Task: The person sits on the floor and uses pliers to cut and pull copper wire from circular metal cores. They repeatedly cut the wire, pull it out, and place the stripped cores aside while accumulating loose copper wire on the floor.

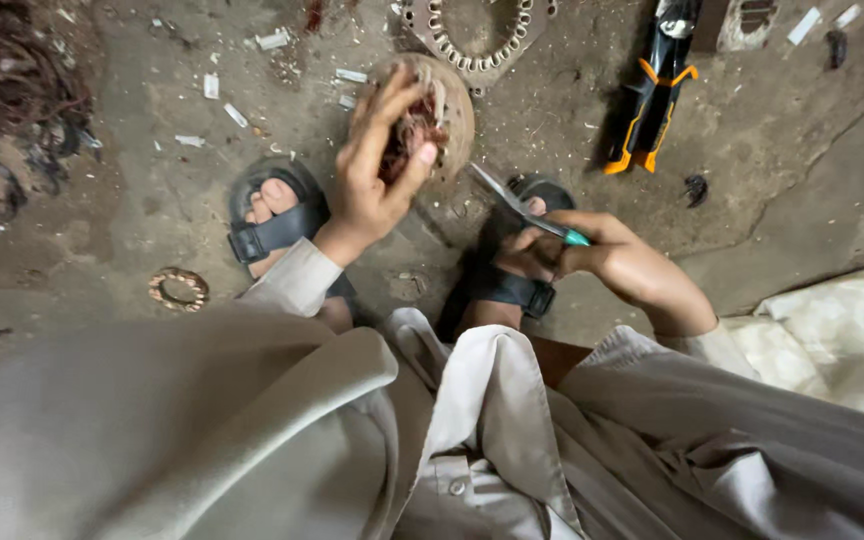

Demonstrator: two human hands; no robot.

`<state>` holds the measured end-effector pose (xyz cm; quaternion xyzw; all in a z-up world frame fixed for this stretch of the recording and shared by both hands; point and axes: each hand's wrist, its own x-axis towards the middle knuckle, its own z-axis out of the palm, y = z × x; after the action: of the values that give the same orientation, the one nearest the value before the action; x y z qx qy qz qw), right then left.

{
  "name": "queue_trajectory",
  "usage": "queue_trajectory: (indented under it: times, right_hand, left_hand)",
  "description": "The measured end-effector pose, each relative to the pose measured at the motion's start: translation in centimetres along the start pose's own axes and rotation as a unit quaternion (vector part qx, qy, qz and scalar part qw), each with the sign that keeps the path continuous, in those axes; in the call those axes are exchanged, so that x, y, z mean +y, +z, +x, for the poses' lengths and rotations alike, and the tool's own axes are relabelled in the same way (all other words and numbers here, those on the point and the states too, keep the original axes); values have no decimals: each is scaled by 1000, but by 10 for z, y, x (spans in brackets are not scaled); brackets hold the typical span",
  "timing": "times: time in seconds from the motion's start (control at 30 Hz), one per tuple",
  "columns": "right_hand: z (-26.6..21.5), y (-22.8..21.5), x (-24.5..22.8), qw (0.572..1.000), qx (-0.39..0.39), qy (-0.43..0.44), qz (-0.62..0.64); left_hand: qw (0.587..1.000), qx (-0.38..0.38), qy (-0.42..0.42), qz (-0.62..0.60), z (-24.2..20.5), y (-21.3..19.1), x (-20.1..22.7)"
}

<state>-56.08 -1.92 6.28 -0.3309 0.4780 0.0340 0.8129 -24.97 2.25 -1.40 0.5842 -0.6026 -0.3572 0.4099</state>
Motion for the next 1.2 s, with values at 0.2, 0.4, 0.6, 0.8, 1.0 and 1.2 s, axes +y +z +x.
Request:
queue_trajectory:
  times: [0.2, 0.4, 0.6, 0.8, 1.0, 1.2]
  right_hand:
    - [-5, 26, -11, 982, -101, -89, 135]
    - [14, 37, -9, 971, -28, -7, 236]
    - [63, 31, 8, 927, -130, -91, 341]
    - [76, 28, -5, 937, 28, -227, -263]
    - [97, 8, -16, 882, 128, -132, -435]
    - [114, -12, -45, 998, 13, 52, -23]
  left_hand:
    - [989, 56, -45, -131, 5, 5, 8]
    - [998, 26, -12, -58, 3, 16, 11]
    - [999, 34, 12, -16, -1, 26, -1]
    - [971, 71, 159, 163, 27, 12, -35]
    - [984, 59, 98, 135, 28, 20, -53]
    - [990, 68, 78, 95, 32, 25, -58]
